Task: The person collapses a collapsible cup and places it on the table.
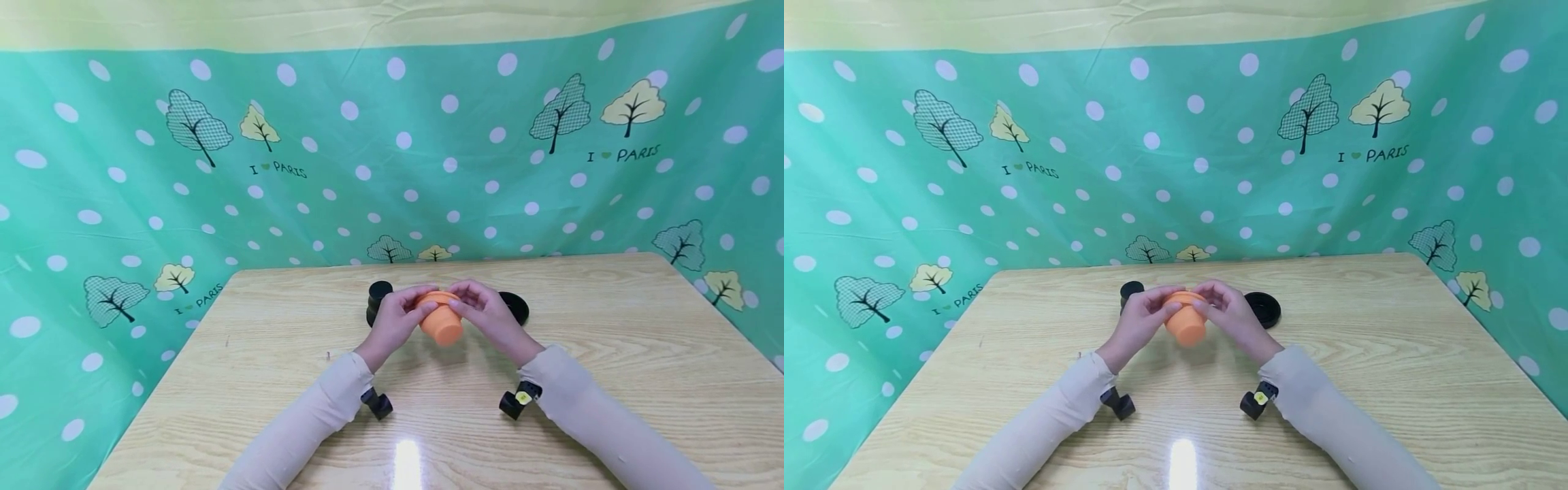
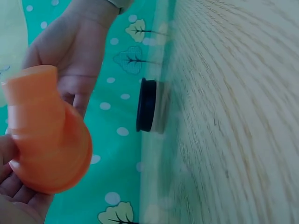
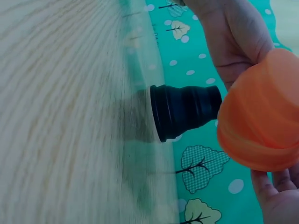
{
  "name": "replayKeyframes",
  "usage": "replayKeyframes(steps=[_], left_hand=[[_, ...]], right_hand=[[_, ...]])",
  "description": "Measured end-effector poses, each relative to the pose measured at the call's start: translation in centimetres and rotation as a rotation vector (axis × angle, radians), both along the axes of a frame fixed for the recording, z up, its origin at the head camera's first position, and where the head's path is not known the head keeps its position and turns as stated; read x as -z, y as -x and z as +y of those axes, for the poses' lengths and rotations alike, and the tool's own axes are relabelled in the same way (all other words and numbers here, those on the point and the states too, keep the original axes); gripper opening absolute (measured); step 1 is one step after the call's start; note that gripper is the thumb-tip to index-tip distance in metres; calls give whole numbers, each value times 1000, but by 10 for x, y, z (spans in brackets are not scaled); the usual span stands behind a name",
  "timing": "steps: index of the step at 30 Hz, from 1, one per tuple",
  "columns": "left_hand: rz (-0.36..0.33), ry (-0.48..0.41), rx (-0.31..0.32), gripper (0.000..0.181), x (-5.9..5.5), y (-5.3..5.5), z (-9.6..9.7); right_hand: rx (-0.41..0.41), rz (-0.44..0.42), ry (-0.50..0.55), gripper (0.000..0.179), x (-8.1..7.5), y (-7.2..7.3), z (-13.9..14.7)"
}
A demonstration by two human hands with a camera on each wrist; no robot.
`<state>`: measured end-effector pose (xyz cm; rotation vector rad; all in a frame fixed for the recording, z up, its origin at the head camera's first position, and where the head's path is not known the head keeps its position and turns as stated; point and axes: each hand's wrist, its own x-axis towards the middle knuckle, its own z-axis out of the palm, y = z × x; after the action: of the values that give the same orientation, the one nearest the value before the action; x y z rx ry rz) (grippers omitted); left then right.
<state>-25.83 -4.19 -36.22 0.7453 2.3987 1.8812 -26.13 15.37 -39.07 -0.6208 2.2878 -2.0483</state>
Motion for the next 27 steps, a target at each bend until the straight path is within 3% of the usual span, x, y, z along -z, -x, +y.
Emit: replayKeyframes(steps=[7,14,16,23,27], left_hand=[[13,60,5,35,-1,-3,-3],[31,65,4,36,26,15,-5],[33,50,10,36,29,16,-5],[76,-1,-2,35,29,17,-6],[50,-45,-24,36,24,17,-7]], right_hand=[[-5,55,-117,29,0,-1,-2],[-47,30,-99,29,4,0,-2],[-54,21,-89,28,5,1,-1],[-30,-3,-45,28,3,0,1],[7,-11,21,30,2,1,1]])
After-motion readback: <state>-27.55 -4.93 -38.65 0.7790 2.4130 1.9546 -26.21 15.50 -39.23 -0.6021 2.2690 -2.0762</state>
